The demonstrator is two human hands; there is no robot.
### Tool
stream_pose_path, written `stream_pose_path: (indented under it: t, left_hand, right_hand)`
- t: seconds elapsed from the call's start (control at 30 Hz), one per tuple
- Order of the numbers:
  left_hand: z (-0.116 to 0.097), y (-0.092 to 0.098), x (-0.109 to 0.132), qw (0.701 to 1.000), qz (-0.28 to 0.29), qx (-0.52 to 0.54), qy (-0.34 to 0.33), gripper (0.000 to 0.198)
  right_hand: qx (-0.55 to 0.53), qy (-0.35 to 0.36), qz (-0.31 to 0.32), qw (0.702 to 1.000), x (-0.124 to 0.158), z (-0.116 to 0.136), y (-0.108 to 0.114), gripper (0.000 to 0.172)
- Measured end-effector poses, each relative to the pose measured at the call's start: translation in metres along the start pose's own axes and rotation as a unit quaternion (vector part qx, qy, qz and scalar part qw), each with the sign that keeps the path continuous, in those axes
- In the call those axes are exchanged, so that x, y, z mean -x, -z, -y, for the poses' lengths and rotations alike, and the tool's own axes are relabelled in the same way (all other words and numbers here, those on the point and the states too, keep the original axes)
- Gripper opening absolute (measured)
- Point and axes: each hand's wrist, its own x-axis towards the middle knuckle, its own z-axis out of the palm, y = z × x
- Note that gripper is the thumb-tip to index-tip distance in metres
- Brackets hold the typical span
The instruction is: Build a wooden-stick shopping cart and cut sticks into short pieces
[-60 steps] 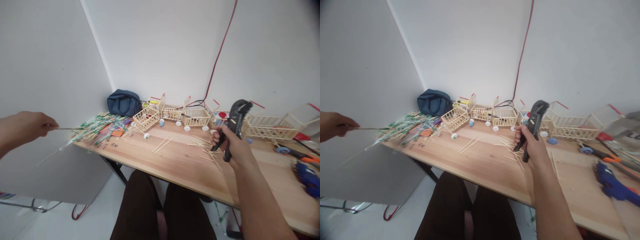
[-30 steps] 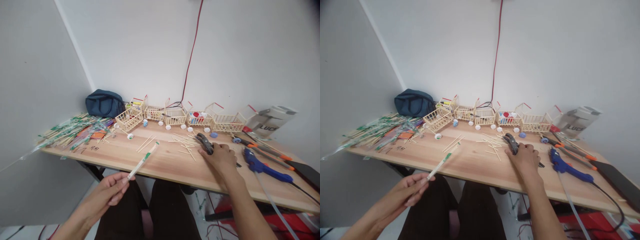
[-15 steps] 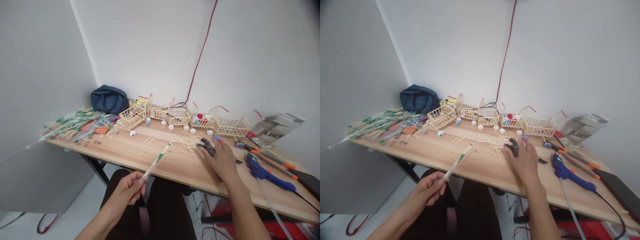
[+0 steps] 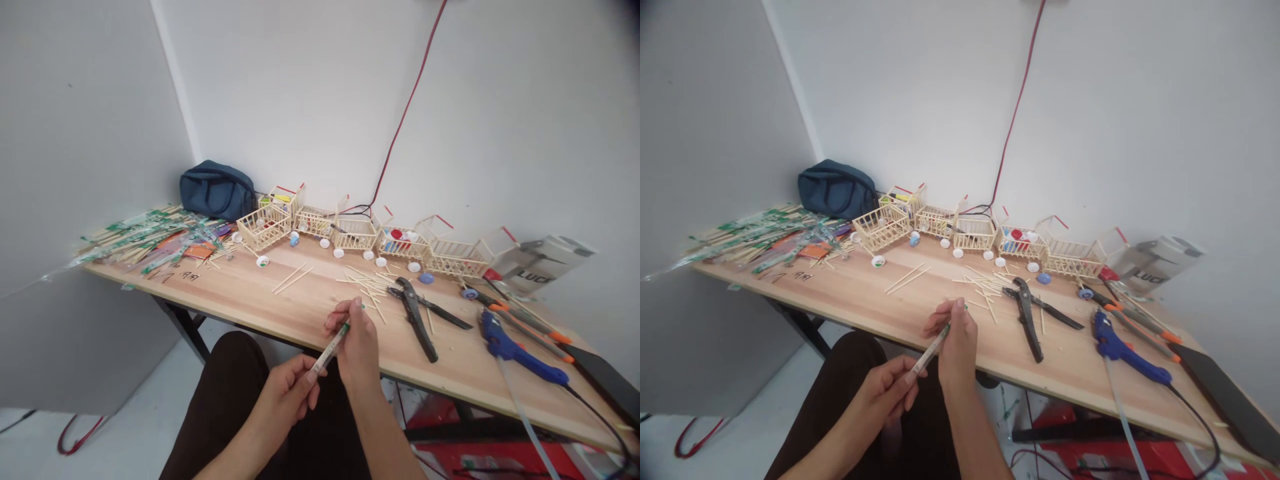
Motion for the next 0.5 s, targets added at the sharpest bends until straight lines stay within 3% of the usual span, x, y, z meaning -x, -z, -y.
stream_pose_path:
  t: [0.13,0.33,0.5]
  left_hand:
    - [-0.004,-0.005,-0.001,1.000,-0.005,0.003,-0.014,0.050]
    - [-0.012,-0.011,-0.005,0.999,-0.008,0.008,-0.045,0.043]
    - [-0.008,-0.001,-0.004,0.998,0.019,-0.018,-0.049,0.040]
  right_hand:
    - [0.024,-0.010,0.013,1.000,0.010,-0.009,0.003,0.046]
    - [0.096,-0.034,0.086,0.991,0.034,-0.025,0.007,0.045]
    - [0.190,-0.023,0.137,0.972,0.037,-0.011,0.032,0.047]
